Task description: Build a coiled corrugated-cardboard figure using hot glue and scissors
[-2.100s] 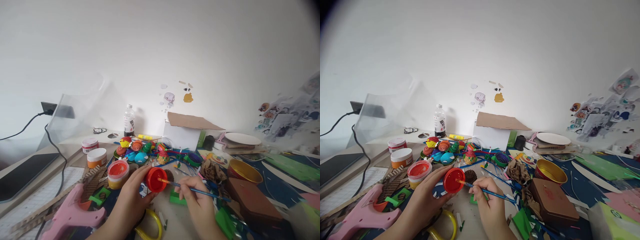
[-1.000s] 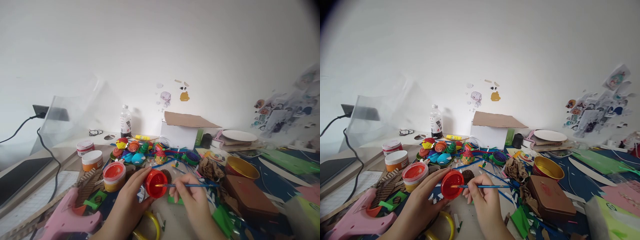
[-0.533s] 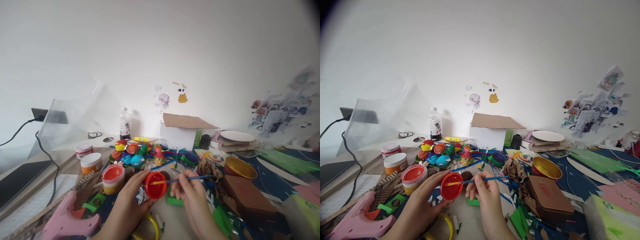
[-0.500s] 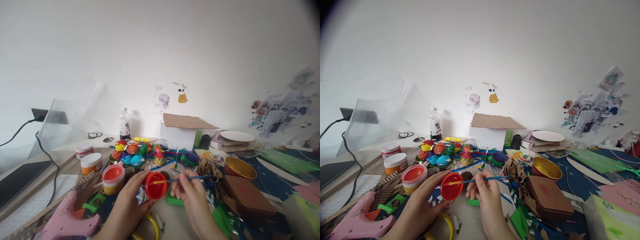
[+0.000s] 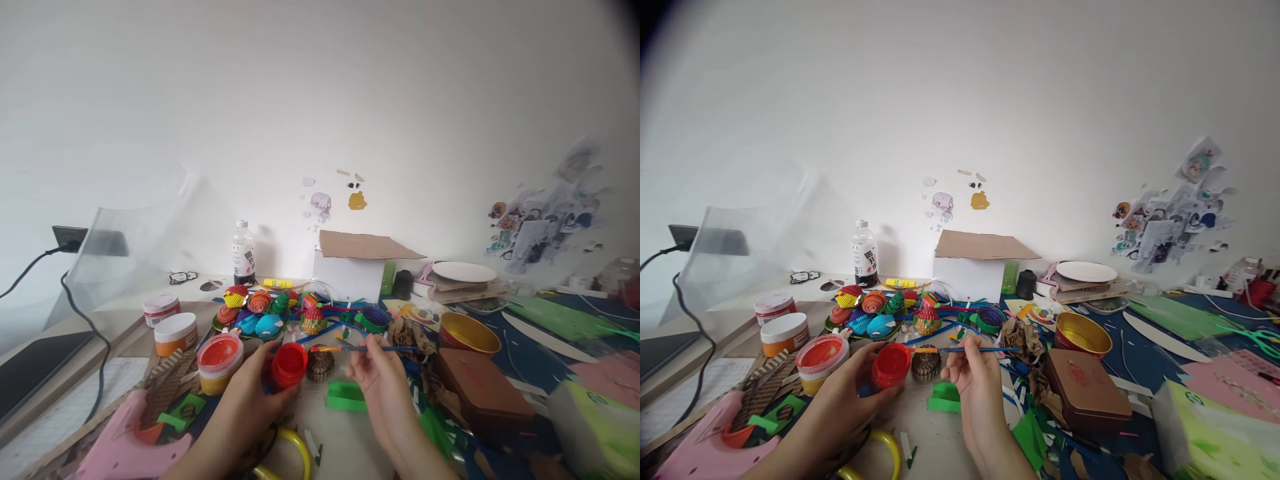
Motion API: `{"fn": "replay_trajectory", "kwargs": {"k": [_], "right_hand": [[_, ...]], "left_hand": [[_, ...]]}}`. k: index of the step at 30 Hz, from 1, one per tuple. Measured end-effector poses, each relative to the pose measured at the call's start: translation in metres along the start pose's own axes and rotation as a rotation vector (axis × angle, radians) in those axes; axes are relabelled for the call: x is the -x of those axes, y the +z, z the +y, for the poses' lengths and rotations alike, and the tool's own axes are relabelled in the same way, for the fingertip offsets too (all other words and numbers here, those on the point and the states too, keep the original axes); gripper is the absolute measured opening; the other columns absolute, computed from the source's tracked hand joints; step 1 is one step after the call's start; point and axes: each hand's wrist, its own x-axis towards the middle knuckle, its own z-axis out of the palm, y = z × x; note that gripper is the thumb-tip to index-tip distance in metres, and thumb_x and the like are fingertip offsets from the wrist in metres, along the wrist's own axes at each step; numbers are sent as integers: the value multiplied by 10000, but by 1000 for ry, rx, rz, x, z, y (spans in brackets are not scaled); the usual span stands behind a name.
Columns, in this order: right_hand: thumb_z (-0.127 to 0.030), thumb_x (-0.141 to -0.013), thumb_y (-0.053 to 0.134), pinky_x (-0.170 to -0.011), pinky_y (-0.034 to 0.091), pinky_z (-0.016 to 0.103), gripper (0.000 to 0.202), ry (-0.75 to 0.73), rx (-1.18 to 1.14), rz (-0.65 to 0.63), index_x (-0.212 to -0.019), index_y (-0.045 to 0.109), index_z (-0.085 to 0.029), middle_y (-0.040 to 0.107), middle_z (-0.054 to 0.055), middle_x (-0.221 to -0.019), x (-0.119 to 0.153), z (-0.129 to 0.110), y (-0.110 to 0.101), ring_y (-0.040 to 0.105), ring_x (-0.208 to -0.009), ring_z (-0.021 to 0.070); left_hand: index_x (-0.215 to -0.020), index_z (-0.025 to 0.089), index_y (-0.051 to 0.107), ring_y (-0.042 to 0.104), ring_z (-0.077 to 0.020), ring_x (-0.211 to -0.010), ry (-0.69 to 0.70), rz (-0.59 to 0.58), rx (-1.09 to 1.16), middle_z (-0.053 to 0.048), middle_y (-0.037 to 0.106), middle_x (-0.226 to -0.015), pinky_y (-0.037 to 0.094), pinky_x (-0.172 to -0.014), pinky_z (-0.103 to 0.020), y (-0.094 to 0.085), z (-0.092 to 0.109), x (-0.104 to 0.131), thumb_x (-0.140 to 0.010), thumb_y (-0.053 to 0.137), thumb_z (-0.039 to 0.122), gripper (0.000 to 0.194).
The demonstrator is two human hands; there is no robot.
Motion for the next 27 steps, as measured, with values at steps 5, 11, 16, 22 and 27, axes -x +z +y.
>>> {"fn": "replay_trajectory", "kwargs": {"k": [5, 11, 16, 22, 27], "right_hand": [[-448, -635, 752, -492, 459, 248, 339, -16, -17, -12, -646, 525, -196, 544, -45, -538, -1, 0, -3, 504, -497, 107], [-412, -672, 732, -490, 453, 247, 297, -40, -26, -33, -638, 532, -195, 544, -40, -541, -5, -1, -6, 510, -501, 110], [-379, -662, 747, -494, 456, 242, 276, -41, -90, -17, -658, 540, -197, 562, -41, -554, -7, -2, -7, 519, -506, 107], [-395, -639, 766, -490, 453, 232, 286, -47, -204, -19, -665, 559, -199, 558, -52, -555, -9, -5, -8, 513, -499, 95], [-386, -604, 791, -502, 461, 225, 299, -40, -277, 35, -637, 567, -192, 541, -60, -520, -16, -11, -12, 502, -491, 86]], "left_hand": [[-1200, 141, 421, 638, -279, -990, 38, 109, -56, -120, 664, -1065, 528, -817, -380, -2, -7, -7, -724, 593, 404, 571], [-1248, 114, 374, 624, -312, -1011, 28, 138, -274, -176, 645, -1090, 514, -805, -408, 3, -11, -17, -755, 548, 443, 617], [-1306, 87, 293, 613, -296, -1030, 96, 99, -372, -198, 633, -1092, 501, -825, -416, 6, -9, -13, -814, 482, 382, 604], [-1252, 120, 414, 489, -352, -1157, 484, 216, -609, -202, 547, -1221, 414, -931, -513, -6, 8, -6, -795, 525, 311, 508], [-1258, 110, 437, 457, -369, -1179, 616, 26, -668, -187, 586, -1195, 396, -950, -529, 3, 39, -20, -696, 651, 261, 620]]}}
